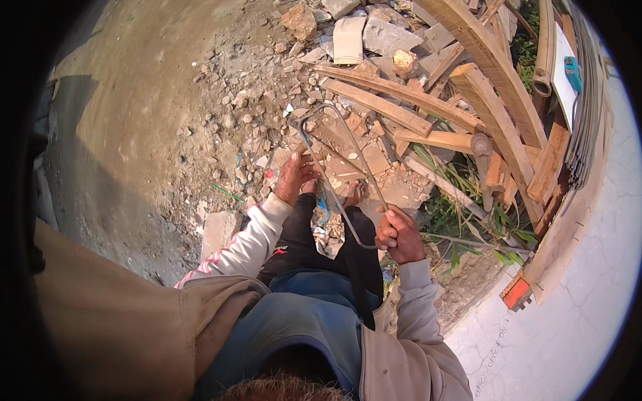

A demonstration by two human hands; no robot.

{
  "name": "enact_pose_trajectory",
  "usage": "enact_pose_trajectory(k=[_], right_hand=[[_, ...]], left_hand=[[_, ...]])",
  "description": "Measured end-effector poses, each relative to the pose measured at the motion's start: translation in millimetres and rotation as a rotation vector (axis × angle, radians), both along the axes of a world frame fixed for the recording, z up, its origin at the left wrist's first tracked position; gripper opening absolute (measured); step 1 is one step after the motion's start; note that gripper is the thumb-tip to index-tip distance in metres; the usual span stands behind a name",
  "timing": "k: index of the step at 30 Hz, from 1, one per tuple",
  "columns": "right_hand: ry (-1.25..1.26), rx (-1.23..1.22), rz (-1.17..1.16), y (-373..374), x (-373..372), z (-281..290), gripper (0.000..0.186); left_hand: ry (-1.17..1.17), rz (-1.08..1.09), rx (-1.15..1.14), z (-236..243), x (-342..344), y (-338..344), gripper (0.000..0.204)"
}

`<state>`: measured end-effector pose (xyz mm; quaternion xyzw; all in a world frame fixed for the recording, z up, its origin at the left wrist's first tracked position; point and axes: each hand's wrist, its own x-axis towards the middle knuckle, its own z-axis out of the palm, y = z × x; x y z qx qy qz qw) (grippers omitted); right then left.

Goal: The person bends a metal rod into a U-shape using a hammer and a brick as an anvil on a wooden workbench. They then pick up a straight metal rod, inspect it, and place it back down.

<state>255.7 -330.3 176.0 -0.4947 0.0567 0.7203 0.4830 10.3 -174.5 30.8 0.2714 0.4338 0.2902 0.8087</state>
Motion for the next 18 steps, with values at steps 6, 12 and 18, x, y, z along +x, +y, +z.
enact_pose_trajectory(k=[6,12,18], right_hand=[[-0.384,0.086,-0.316,-87.4,-7.6,134.3,0.025],[-1.136,0.093,-0.472,-186.7,47.6,218.8,0.025],[-1.419,-0.059,-0.622,-298.3,170.9,247.6,0.025]], left_hand=[[0.002,-0.174,0.392,181.8,119.7,36.7,0.041],[-0.195,-0.433,0.741,310.3,274.1,-22.7,0.04],[-0.351,-0.662,0.98,363.4,487.0,-118.5,0.041]])
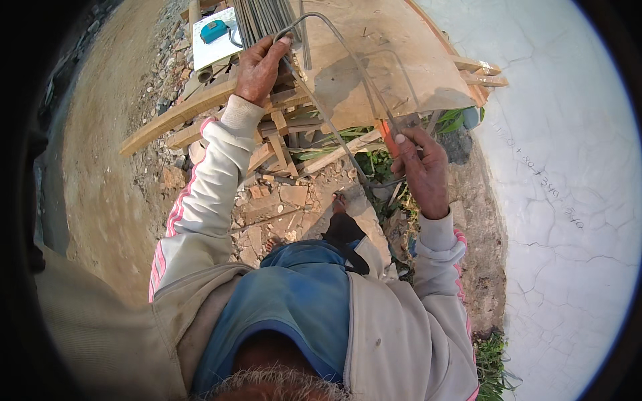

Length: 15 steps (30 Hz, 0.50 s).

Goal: The person bends a metal rod into a U-shape using a hammer and a brick as an anvil on a wooden workbench. They then pick up a straight metal rod, inspect it, and place it back down.

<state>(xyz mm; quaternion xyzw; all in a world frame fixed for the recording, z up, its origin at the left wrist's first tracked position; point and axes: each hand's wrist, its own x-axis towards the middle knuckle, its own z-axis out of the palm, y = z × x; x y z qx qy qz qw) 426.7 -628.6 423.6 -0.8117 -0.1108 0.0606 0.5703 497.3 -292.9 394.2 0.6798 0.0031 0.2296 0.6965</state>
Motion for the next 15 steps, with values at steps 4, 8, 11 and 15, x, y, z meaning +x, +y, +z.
enact_pose_trajectory(k=[4,8,11,15], right_hand=[[-0.107,-0.177,0.12,-48.3,96.9,-4.0,0.027],[-0.212,-0.405,0.2,-65.0,145.5,-22.5,0.028],[-0.192,-0.428,0.229,-67.0,159.1,-42.6,0.029],[-0.092,-0.412,0.241,-67.9,169.8,-62.4,0.029]], left_hand=[[0.134,0.042,0.265,-9.1,131.7,-43.5,0.051],[0.331,0.13,0.403,-44.9,195.7,-62.2,0.043],[0.343,0.246,0.697,-68.5,211.7,-65.9,0.052],[0.454,0.251,0.832,-84.9,212.7,-66.9,0.051]])
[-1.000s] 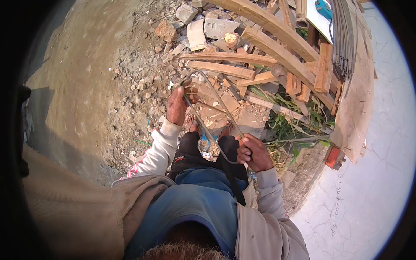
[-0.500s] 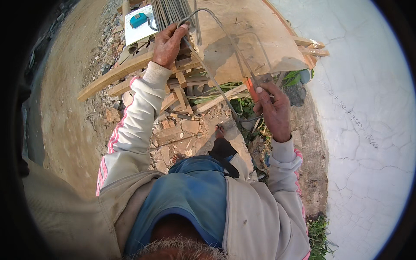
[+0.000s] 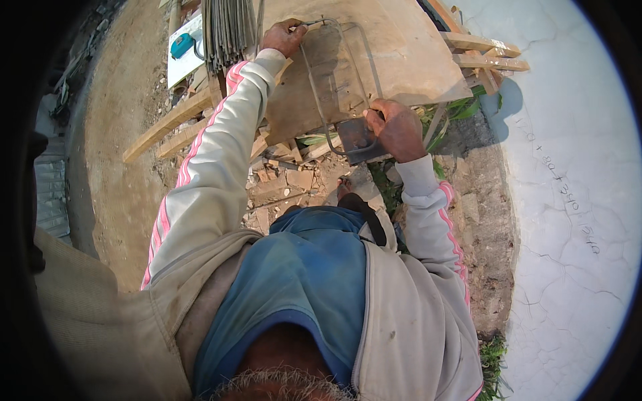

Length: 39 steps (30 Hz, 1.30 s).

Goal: The person bends a metal rod into a U-shape using a hammer and a brick as an anvil on a wooden workbench. They then pick up a straight metal rod, inspect it, and place it back down.

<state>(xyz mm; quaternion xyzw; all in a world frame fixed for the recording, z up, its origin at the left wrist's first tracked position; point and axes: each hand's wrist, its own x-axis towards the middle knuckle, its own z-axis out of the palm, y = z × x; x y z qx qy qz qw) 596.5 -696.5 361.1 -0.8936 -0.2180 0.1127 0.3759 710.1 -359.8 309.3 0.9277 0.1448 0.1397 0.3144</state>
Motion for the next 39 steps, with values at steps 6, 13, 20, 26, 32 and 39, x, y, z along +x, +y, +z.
enact_pose_trajectory(k=[6,13,20,26,32,39], right_hand=[[-0.127,0.0,0.053,4.0,-0.2,-7.6,0.03],[-0.033,-0.003,0.05,0.6,2.7,-4.3,0.029],[-0.15,0.038,0.023,1.6,-2.0,-17.1,0.025],[-0.057,-0.044,0.038,4.8,9.7,-13.7,0.024],[-0.033,-0.158,0.196,5.5,30.9,-11.4,0.026],[-0.049,-0.22,0.181,12.7,32.6,-11.5,0.026]], left_hand=[[0.106,-0.005,0.057,1.1,-7.7,-3.2,0.048],[0.13,-0.069,0.241,12.9,-4.3,-12.3,0.034],[0.122,-0.142,0.28,14.9,-1.9,-7.5,0.032],[0.131,-0.159,0.327,15.1,9.9,-21.3,0.032],[0.189,-0.166,0.371,22.9,11.2,-24.2,0.029],[0.158,-0.096,0.216,22.5,-5.7,-22.0,0.029]])
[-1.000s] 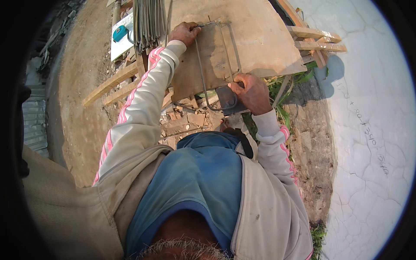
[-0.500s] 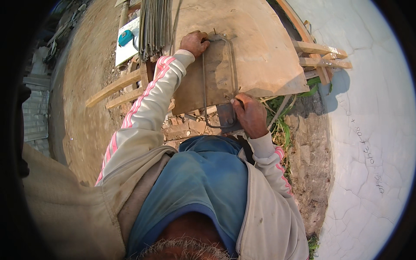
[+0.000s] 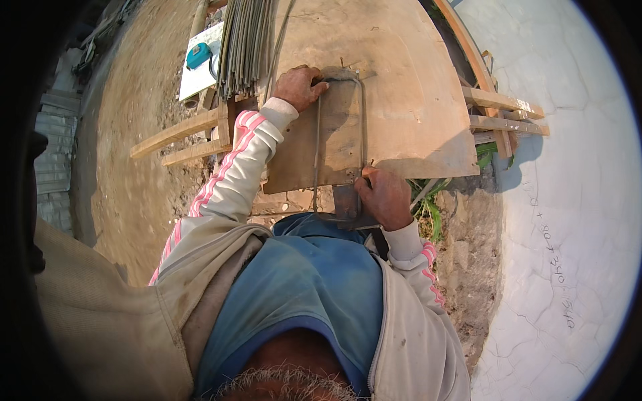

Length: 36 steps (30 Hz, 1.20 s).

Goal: The person bends a metal rod into a U-shape using a hammer and a brick as an anvil on a wooden workbench. They then pick up a straight metal rod, inspect it, and place it back down.

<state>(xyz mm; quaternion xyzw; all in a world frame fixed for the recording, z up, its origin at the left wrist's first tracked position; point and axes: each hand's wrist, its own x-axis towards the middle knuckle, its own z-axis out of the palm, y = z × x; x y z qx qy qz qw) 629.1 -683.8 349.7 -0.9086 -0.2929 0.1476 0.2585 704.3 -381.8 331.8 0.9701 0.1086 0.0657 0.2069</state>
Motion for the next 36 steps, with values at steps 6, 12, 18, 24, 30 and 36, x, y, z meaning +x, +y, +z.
enact_pose_trajectory(k=[6,12,18,24,30,36], right_hand=[[0.057,-0.017,0.019,5.4,5.4,4.1,0.025],[0.12,-0.105,0.171,4.4,25.7,19.9,0.024],[-0.124,0.218,0.12,27.2,123.8,35.0,0.028],[-0.267,0.223,-0.1,76.7,165.5,-28.8,0.03],[-0.387,0.339,-0.147,69.7,171.6,-55.2,0.033],[-0.236,0.375,-0.16,63.5,192.3,-73.8,0.035]], left_hand=[[-0.099,0.002,-0.019,-7.7,5.8,1.9,0.026],[-0.138,0.015,-0.077,-13.5,3.1,2.7,0.026],[-0.172,0.034,-0.094,-14.4,3.4,-5.9,0.028],[-0.355,0.024,-0.366,5.5,-28.6,-3.6,0.028],[-0.626,0.247,-0.611,13.5,-159.6,31.5,0.024],[-1.006,0.85,-0.73,-22.3,-325.2,75.1,0.02]])
